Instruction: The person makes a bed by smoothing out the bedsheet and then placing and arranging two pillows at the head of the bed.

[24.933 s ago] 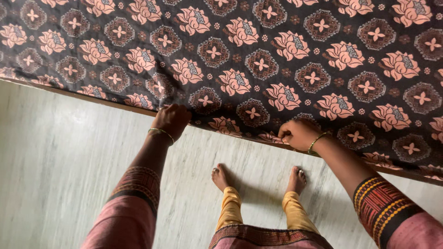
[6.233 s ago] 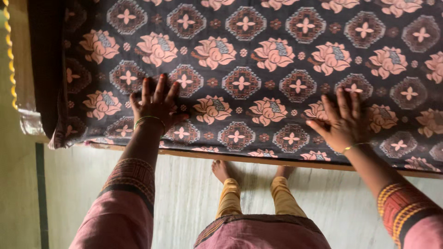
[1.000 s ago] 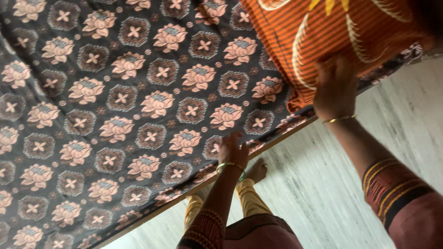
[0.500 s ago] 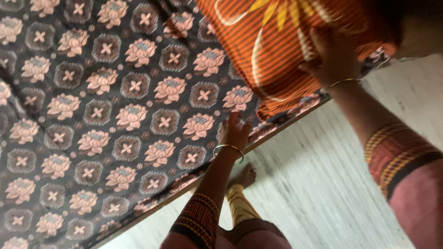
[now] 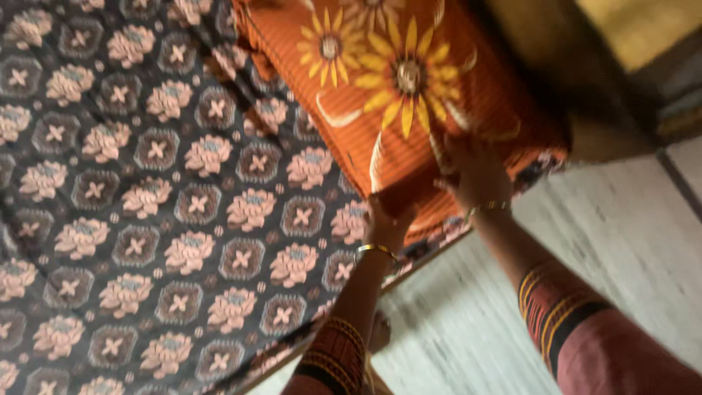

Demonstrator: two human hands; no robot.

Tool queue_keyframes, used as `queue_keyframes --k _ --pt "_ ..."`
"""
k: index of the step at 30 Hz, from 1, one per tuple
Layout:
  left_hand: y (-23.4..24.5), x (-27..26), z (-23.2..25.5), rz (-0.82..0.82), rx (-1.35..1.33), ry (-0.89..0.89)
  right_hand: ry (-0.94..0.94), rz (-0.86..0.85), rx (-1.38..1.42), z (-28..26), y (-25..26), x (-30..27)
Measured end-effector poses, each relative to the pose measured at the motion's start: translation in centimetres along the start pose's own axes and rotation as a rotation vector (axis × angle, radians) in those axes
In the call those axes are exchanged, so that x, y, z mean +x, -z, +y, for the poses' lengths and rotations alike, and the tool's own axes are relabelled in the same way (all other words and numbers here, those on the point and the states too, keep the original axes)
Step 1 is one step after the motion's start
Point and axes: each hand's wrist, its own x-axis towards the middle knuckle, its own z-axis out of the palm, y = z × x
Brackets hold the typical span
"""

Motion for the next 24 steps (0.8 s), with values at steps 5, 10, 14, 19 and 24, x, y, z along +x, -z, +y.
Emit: queue_keyframes --k 5,10,14,19,24 --pt "-2.2 1.6 -2.1 0.035 0.119 0.119 0.042 -0.015 -0.12 0.4 0.0 0.3" --pt "-4.4 0.7 -3.7 0.099 0.134 0.18 -0.131 -0.095 0.0 -0.5 1.0 0.7" --pt "-4.4 -0.6 -2.7 0.043 0.114 0.353 -0.106 -0.027 0.008 0.3 0.7 1.1" --pt "-4.6 -1.5 -4.0 0.066 -0.083 0.28 -0.143 -0.174 -0.006 1.4 0.5 1.4" --pt "-6.6 -0.5 -7.2 0.167 -0.204 0.265 -0.068 -0.097 0.045 2.2 1.0 1.5"
